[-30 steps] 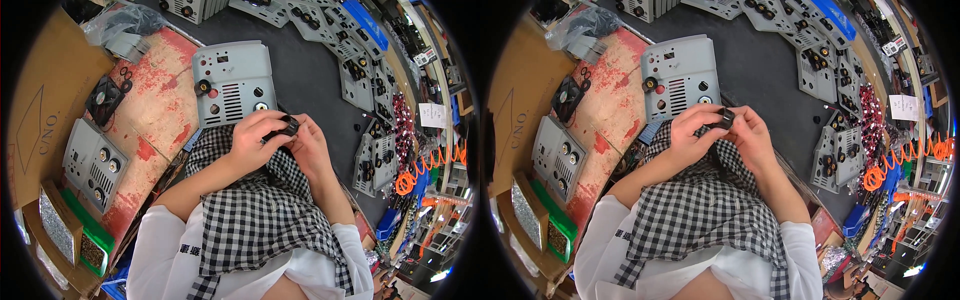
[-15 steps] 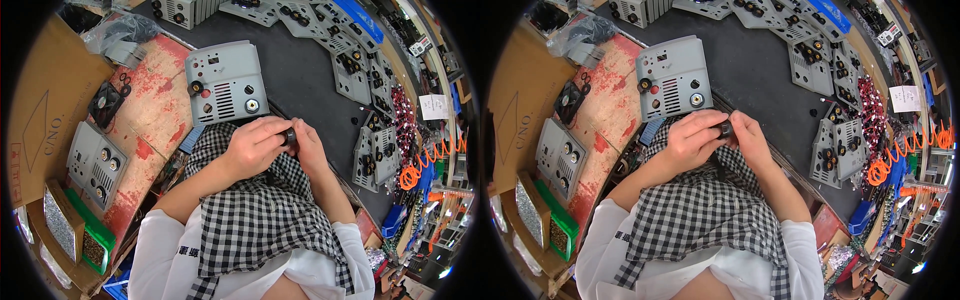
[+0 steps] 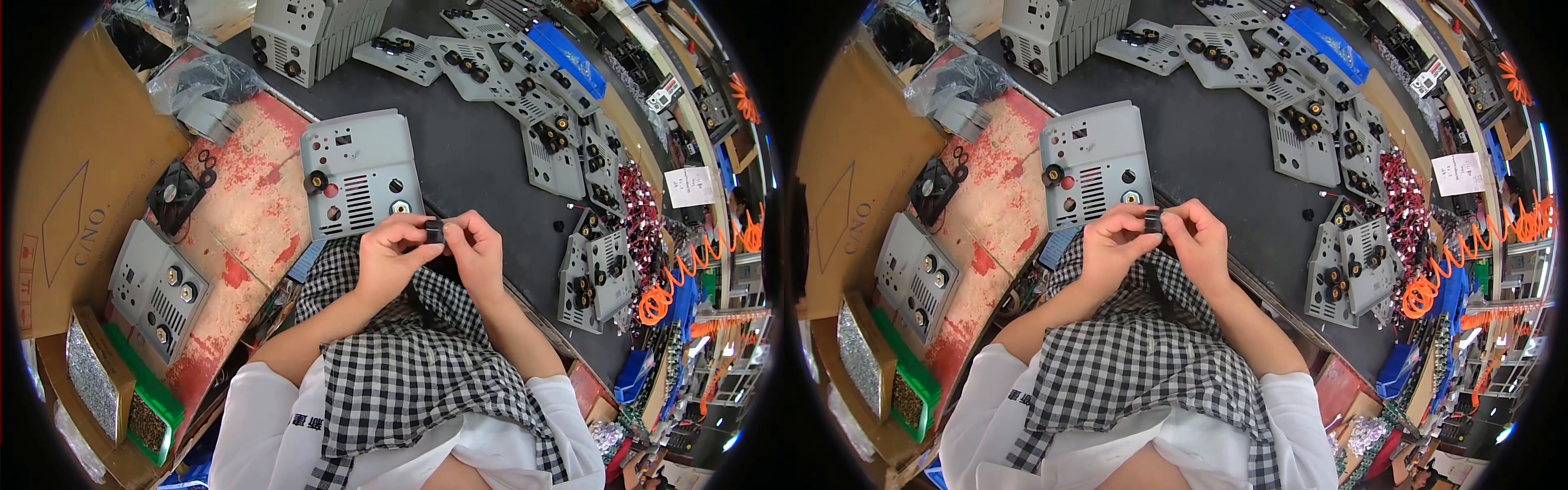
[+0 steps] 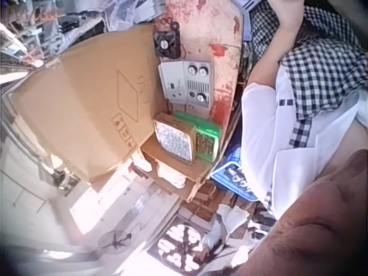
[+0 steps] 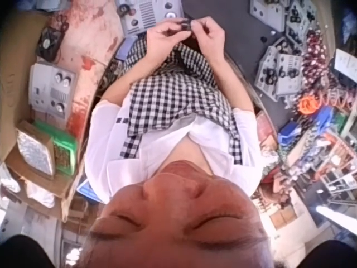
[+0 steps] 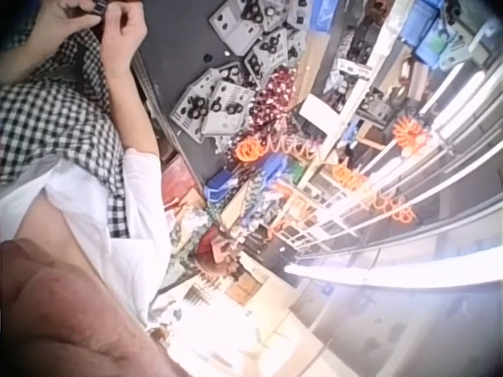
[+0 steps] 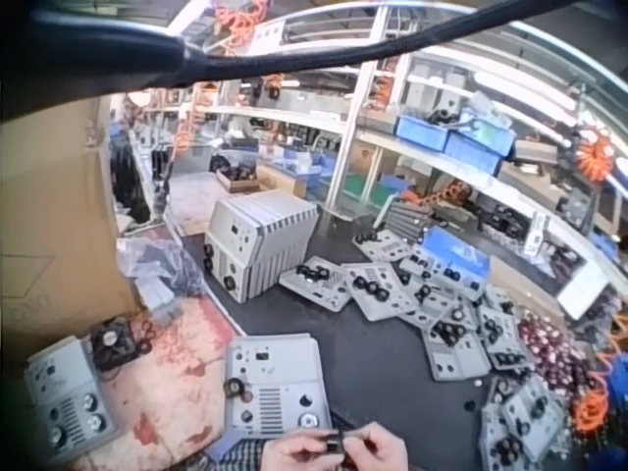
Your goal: Inserting and securing components into metal enclosure panels at a workbench.
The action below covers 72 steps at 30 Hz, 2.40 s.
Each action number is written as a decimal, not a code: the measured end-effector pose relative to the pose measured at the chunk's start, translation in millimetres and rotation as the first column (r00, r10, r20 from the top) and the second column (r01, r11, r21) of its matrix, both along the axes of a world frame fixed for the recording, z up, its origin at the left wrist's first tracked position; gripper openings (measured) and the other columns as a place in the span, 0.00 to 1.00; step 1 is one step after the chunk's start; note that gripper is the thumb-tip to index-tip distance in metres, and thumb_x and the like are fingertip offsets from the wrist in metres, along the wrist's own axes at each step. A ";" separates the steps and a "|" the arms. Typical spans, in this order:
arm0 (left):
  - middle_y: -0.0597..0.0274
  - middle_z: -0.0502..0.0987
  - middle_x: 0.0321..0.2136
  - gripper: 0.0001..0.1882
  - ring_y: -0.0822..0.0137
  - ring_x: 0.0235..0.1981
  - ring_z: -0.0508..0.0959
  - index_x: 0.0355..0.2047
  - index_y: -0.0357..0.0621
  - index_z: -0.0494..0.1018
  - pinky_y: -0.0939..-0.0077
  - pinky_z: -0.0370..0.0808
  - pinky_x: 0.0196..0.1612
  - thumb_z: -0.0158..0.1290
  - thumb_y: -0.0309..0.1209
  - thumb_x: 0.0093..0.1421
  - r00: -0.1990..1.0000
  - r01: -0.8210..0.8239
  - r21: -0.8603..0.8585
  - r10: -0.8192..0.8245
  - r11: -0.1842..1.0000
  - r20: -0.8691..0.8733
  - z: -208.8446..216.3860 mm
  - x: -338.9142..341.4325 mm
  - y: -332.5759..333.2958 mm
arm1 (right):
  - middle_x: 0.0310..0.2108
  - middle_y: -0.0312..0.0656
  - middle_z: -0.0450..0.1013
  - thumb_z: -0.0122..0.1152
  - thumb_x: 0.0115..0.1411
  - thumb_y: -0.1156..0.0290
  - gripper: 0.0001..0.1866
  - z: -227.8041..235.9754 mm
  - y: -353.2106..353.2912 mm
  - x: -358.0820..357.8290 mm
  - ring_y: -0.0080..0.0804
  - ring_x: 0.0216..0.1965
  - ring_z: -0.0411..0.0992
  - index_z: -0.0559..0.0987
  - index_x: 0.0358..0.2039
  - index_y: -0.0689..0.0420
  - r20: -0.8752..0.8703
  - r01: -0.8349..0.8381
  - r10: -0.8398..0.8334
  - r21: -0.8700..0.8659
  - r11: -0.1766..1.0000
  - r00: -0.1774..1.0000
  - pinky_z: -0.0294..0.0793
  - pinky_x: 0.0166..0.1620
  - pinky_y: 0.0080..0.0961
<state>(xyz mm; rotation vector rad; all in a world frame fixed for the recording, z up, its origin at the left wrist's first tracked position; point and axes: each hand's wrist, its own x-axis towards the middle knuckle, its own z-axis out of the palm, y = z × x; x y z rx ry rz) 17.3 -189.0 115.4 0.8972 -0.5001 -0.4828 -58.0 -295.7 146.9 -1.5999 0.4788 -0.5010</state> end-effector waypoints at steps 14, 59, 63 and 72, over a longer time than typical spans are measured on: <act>0.63 0.75 0.32 0.09 0.72 0.34 0.74 0.33 0.41 0.72 0.78 0.72 0.41 0.53 0.32 0.55 0.688 0.308 -0.381 -0.481 0.872 -0.544 1.6 11.7 17.5 | 0.39 0.41 0.70 0.66 0.39 0.70 0.19 54.9 5.9 22.4 0.37 0.42 0.68 0.76 0.36 0.56 -0.012 -0.232 0.327 -0.731 0.642 0.945 0.67 0.45 0.30; 0.65 0.73 0.34 0.02 0.71 0.38 0.72 0.27 0.47 0.68 0.75 0.69 0.46 0.48 0.26 0.57 0.499 0.359 -0.272 -0.430 0.893 -0.753 -42.9 6.6 54.9 | 0.26 0.40 0.69 0.65 0.42 0.71 0.15 11.7 18.8 20.6 0.34 0.24 0.71 0.73 0.32 0.57 -0.285 -0.451 0.355 -0.661 0.600 0.890 0.72 0.26 0.26; 0.67 0.73 0.31 0.02 0.73 0.36 0.72 0.27 0.47 0.68 0.75 0.69 0.45 0.49 0.26 0.57 0.504 0.351 -0.317 -0.463 0.881 -0.729 -55.5 2.7 53.1 | 0.24 0.39 0.68 0.65 0.42 0.71 0.14 7.2 20.1 20.0 0.34 0.24 0.71 0.73 0.31 0.57 -0.276 -0.433 0.340 -0.673 0.599 0.899 0.72 0.25 0.27; 0.60 0.74 0.34 0.04 0.64 0.39 0.74 0.33 0.43 0.69 0.72 0.71 0.46 0.48 0.27 0.58 0.485 0.281 -0.278 -0.386 0.919 -0.785 -88.5 9.0 46.9 | 0.32 0.40 0.72 0.62 0.45 0.80 0.14 21.8 -8.0 34.2 0.23 0.28 0.72 0.75 0.36 0.62 -0.200 -0.293 0.218 -0.543 0.787 0.955 0.74 0.31 0.17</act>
